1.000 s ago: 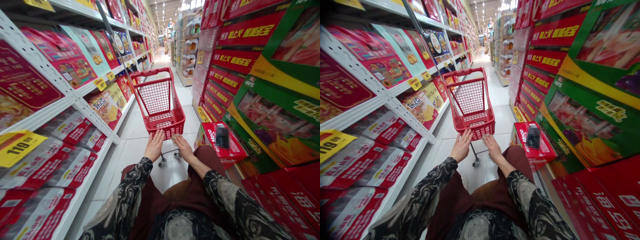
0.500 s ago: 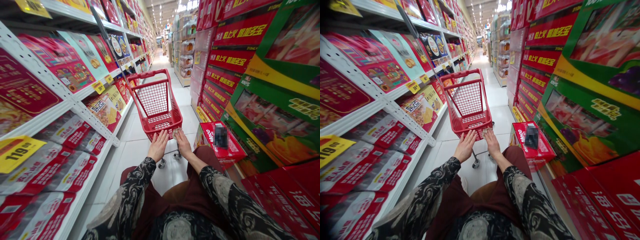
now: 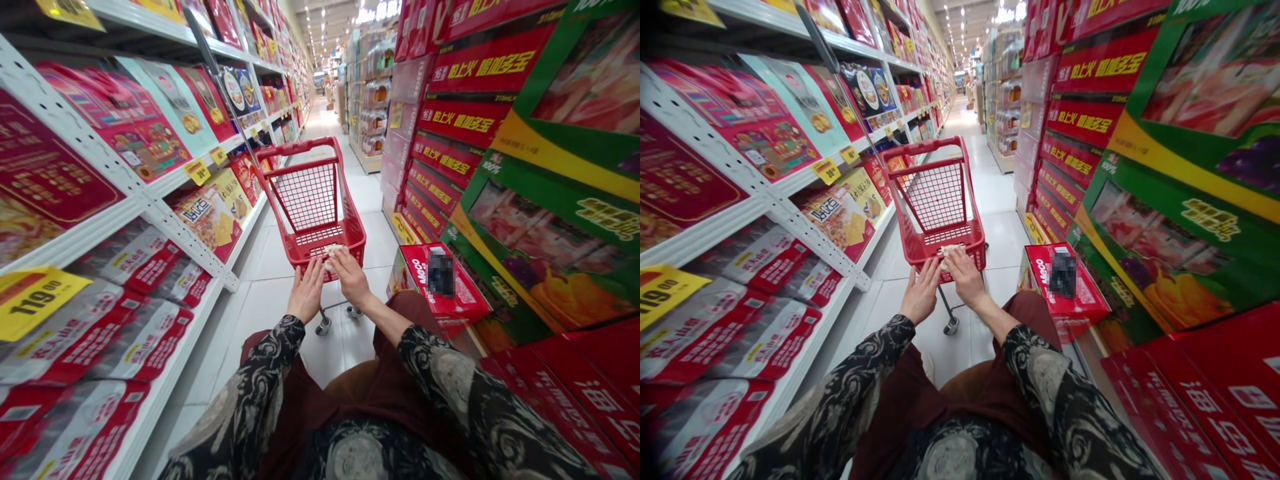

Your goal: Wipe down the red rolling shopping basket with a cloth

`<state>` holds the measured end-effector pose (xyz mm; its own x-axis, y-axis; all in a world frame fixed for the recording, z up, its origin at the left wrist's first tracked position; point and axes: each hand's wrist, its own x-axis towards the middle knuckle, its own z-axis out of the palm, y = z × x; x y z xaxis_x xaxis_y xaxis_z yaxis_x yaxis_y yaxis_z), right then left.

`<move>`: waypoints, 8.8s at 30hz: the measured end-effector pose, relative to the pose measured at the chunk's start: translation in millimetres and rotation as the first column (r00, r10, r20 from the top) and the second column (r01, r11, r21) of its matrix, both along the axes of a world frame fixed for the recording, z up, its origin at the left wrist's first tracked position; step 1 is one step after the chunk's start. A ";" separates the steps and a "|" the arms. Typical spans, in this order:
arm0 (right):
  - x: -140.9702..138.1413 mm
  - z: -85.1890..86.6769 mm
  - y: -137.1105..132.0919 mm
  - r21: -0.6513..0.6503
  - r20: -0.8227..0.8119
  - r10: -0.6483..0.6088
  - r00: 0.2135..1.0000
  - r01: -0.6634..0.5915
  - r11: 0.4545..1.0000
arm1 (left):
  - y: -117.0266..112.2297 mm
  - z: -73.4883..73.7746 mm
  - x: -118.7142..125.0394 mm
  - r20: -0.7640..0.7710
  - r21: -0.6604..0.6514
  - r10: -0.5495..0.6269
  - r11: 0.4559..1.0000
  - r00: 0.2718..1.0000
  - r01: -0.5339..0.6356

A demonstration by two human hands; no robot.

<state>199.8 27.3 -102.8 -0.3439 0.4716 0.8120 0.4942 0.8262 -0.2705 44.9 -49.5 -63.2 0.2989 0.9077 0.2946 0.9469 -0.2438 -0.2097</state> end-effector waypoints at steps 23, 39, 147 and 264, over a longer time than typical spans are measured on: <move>-48.2 -14.4 -15.2 0.006 0.258 0.204 0.944 -0.213 0.977 | -22.3 -13.7 -47.6 0.099 -0.013 0.239 0.971 0.966 -0.239; 12.6 -5.3 0.9 0.071 0.113 0.014 0.993 -0.022 0.997 | -11.0 -15.1 -7.5 0.094 0.032 0.063 0.997 0.994 -0.067; 12.7 60.0 43.5 -0.478 0.329 -0.162 0.930 0.312 0.821 | 75.2 38.4 -28.5 0.198 0.030 -0.119 0.993 0.973 0.115; 49.5 46.3 36.6 -0.211 0.122 -0.303 0.945 0.323 0.923 | 136.6 76.2 -98.2 0.142 0.162 0.038 0.985 0.989 -0.061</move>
